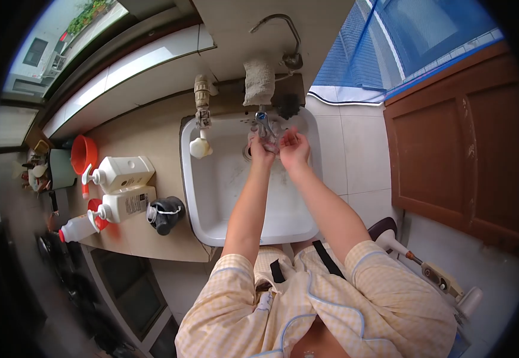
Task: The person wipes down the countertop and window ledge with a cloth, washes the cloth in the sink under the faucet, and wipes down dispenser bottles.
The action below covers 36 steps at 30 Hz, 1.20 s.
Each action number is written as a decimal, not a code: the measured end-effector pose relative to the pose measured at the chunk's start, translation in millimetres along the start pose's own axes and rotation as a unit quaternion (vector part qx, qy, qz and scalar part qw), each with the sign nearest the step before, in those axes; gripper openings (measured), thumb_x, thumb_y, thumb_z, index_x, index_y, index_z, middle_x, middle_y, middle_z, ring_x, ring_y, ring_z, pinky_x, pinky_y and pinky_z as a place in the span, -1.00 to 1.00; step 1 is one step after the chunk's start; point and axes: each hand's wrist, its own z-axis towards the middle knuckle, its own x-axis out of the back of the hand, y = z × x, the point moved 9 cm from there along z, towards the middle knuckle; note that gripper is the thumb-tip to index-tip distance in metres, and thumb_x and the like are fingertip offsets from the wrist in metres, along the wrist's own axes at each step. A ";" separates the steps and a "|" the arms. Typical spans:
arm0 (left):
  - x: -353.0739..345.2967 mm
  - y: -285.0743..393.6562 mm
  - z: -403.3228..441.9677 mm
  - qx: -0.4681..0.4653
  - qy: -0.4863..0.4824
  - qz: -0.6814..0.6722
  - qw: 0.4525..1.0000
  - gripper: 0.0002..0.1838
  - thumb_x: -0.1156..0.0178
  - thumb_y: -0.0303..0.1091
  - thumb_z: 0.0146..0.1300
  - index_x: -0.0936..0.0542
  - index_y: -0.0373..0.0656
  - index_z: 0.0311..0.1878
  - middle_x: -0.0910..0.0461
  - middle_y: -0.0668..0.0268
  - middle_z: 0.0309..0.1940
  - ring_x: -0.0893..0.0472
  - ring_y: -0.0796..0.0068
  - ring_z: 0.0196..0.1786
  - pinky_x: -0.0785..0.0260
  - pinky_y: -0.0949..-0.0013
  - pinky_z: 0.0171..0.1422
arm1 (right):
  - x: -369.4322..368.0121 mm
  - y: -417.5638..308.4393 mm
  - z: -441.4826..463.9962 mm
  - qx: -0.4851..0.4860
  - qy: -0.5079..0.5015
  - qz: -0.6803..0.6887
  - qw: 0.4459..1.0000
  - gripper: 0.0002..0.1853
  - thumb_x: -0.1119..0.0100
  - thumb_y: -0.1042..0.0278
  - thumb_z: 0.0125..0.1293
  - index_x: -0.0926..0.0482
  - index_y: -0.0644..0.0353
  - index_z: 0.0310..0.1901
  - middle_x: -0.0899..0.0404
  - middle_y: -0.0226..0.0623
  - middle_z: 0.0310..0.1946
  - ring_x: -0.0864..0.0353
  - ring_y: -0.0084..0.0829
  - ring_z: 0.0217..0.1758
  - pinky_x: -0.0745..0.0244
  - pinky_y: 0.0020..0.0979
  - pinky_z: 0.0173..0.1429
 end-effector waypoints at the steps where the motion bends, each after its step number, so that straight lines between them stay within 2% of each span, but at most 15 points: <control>1: 8.4 0.0 9.2 -0.026 0.039 0.049 0.998 -0.78 -0.03 -0.25 0.20 -0.45 -0.18 -0.18 -0.54 0.25 -0.26 -0.53 0.31 -0.18 -0.40 0.33 -0.06 | 1.2 8.9 4.6 -0.002 -0.003 0.013 1.000 -0.77 0.09 0.34 0.16 -0.45 0.27 -0.21 -0.51 -0.22 -0.41 -0.45 -0.37 -0.40 -0.40 -0.38 -0.17; 4: 19.1 -2.7 31.3 -0.046 0.049 0.267 0.961 -0.83 -0.12 -0.25 0.17 -0.45 -0.12 -0.27 -0.52 0.33 -0.38 -0.52 0.42 -0.35 -0.40 0.43 -0.28 | -0.4 21.1 27.6 0.048 0.039 -0.026 0.998 -0.78 0.11 0.30 0.18 -0.44 0.26 -0.27 -0.50 -0.26 -0.50 -0.45 -0.38 -0.44 -0.40 -0.43 -0.32; 6: -7.0 0.8 3.1 -0.031 0.088 0.264 0.960 -0.80 -0.09 -0.17 0.20 -0.45 -0.10 -0.28 -0.50 0.37 -0.40 -0.48 0.48 -0.35 -0.36 0.43 -0.27 | 3.1 20.4 36.9 0.077 0.089 0.010 0.993 -0.82 0.11 0.31 0.15 -0.41 0.26 -0.38 -0.50 -0.26 -0.51 -0.44 -0.44 -0.48 -0.36 -0.52 -0.40; 9: -22.2 -21.8 -15.3 0.070 -0.002 0.285 0.956 -0.69 0.01 -0.12 0.26 -0.44 -0.12 -0.08 -0.51 0.33 -0.22 -0.46 0.46 -0.13 -0.30 0.38 -0.04 | -14.2 -10.9 46.9 0.234 0.022 -0.225 0.946 -0.86 0.09 0.34 0.10 -0.39 0.22 -0.46 -0.46 -0.34 -0.63 -0.36 -0.58 -0.63 -0.27 -0.59 -0.52; 11: -12.6 -17.0 -25.7 0.089 0.047 0.283 0.954 -0.67 0.02 -0.11 0.27 -0.42 -0.12 -0.03 -0.49 0.32 -0.15 -0.45 0.44 -0.10 -0.30 0.37 -0.01 | -7.4 -7.0 54.8 0.265 0.041 -0.261 0.927 -0.87 0.07 0.34 0.09 -0.41 0.21 -0.45 -0.46 -0.35 -0.65 -0.35 -0.57 -0.65 -0.27 -0.56 -0.53; 14: -3.1 -6.9 -39.7 0.120 0.101 0.219 0.963 -0.64 0.02 -0.10 0.26 -0.39 -0.09 0.03 -0.45 0.34 -0.05 -0.44 0.39 -0.03 -0.29 0.32 0.06 | 6.7 2.2 62.2 0.322 0.086 -0.389 0.859 -0.88 0.01 0.35 0.06 -0.45 0.20 -0.41 -0.49 -0.27 -0.62 -0.41 -0.42 -0.64 -0.34 -0.41 -0.48; 16: 24.3 -2.8 -22.3 0.130 0.074 0.153 0.977 -0.69 0.04 -0.21 0.25 -0.39 -0.11 0.01 -0.46 0.30 -0.11 -0.45 0.41 -0.04 -0.30 0.32 0.04 | -15.4 6.8 46.8 0.426 0.104 -0.595 0.673 -0.83 -0.04 0.30 0.07 -0.46 0.22 -0.37 -0.52 -0.15 -0.49 -0.50 -0.24 -0.44 -0.38 -0.30 -0.33; 17: 36.4 1.8 -16.4 0.134 0.076 0.156 0.976 -0.69 0.04 -0.21 0.25 -0.39 -0.11 0.01 -0.46 0.30 -0.11 -0.45 0.41 -0.04 -0.30 0.32 0.04 | -20.3 13.0 46.1 0.403 0.051 -0.631 0.661 -0.76 -0.06 0.22 0.07 -0.46 0.25 -0.35 -0.51 -0.04 -0.31 -0.48 -0.12 -0.21 -0.38 -0.28 -0.17; 20: 31.5 25.2 -5.6 0.069 -0.019 0.274 0.959 -0.70 -0.05 -0.24 0.17 -0.40 -0.14 -0.05 -0.50 0.33 -0.19 -0.49 0.48 -0.13 -0.34 0.36 -0.05 | -2.7 2.3 48.6 0.357 0.046 -0.652 0.667 -0.66 -0.04 0.13 0.11 -0.46 0.27 -0.24 -0.49 -0.06 -0.22 -0.46 -0.23 -0.09 -0.35 -0.32 -0.07; 21: 21.2 22.9 -5.9 0.085 -0.051 0.311 0.945 -0.70 -0.08 -0.19 0.16 -0.42 -0.13 -0.10 -0.51 0.34 -0.24 -0.50 0.49 -0.19 -0.36 0.38 -0.14 | 27.8 18.1 80.3 0.210 -0.018 -0.527 0.823 -0.61 -0.01 0.08 0.17 -0.44 0.25 -0.13 -0.50 -0.16 -0.22 -0.49 -0.40 -0.16 -0.41 -0.38 -0.12; 22: 6.9 21.5 -9.9 0.102 -0.084 0.347 0.929 -0.70 -0.12 -0.14 0.15 -0.44 -0.12 -0.16 -0.52 0.34 -0.28 -0.52 0.50 -0.26 -0.38 0.40 -0.22 | 33.0 3.5 73.4 0.210 -0.013 -0.524 0.825 -0.61 -0.01 0.08 0.17 -0.44 0.25 -0.13 -0.50 -0.16 -0.22 -0.49 -0.40 -0.16 -0.41 -0.38 -0.12; 24: -13.8 27.6 -18.2 0.145 -0.075 0.407 0.899 -0.70 -0.16 -0.15 0.12 -0.44 -0.17 -0.22 -0.51 0.32 -0.36 -0.52 0.50 -0.36 -0.36 0.43 -0.36 | 36.5 41.7 46.6 -0.184 -0.142 -0.436 0.869 -0.61 0.02 0.02 0.24 -0.46 0.22 -0.15 -0.49 -0.38 -0.29 -0.45 -0.59 -0.28 -0.42 -0.43 -0.25; 28: 0.7 45.0 19.1 0.068 -0.111 0.583 0.802 -0.78 -0.15 -0.30 0.12 -0.47 -0.21 -0.23 -0.53 0.29 -0.39 -0.52 0.52 -0.42 -0.31 0.48 -0.45 | 29.4 -5.6 37.5 0.007 -0.122 -0.592 0.797 -0.77 -0.08 0.24 0.15 -0.46 0.21 -0.24 -0.48 -0.40 -0.35 -0.46 -0.60 -0.33 -0.45 -0.47 -0.29; 30: 36.0 61.0 39.7 0.099 -0.033 0.700 0.707 -0.83 -0.04 -0.34 0.16 -0.48 -0.22 -0.25 -0.54 0.29 -0.37 -0.53 0.54 -0.46 -0.34 0.49 -0.46 | 24.6 -23.0 33.8 0.064 -0.106 -0.597 0.792 -0.78 -0.10 0.29 0.11 -0.47 0.24 -0.26 -0.46 -0.38 -0.37 -0.46 -0.58 -0.33 -0.44 -0.48 -0.28; 36: 38.2 74.8 29.9 0.095 0.036 0.643 0.759 -0.76 0.15 -0.40 0.18 -0.43 -0.29 -0.17 -0.55 0.17 -0.34 -0.60 0.39 -0.41 -0.49 0.46 -0.43 | -8.5 -48.0 0.0 0.256 -0.099 -0.669 0.691 -0.80 -0.15 0.40 0.00 -0.49 0.30 -0.32 -0.43 -0.29 -0.37 -0.47 -0.49 -0.31 -0.41 -0.49 -0.22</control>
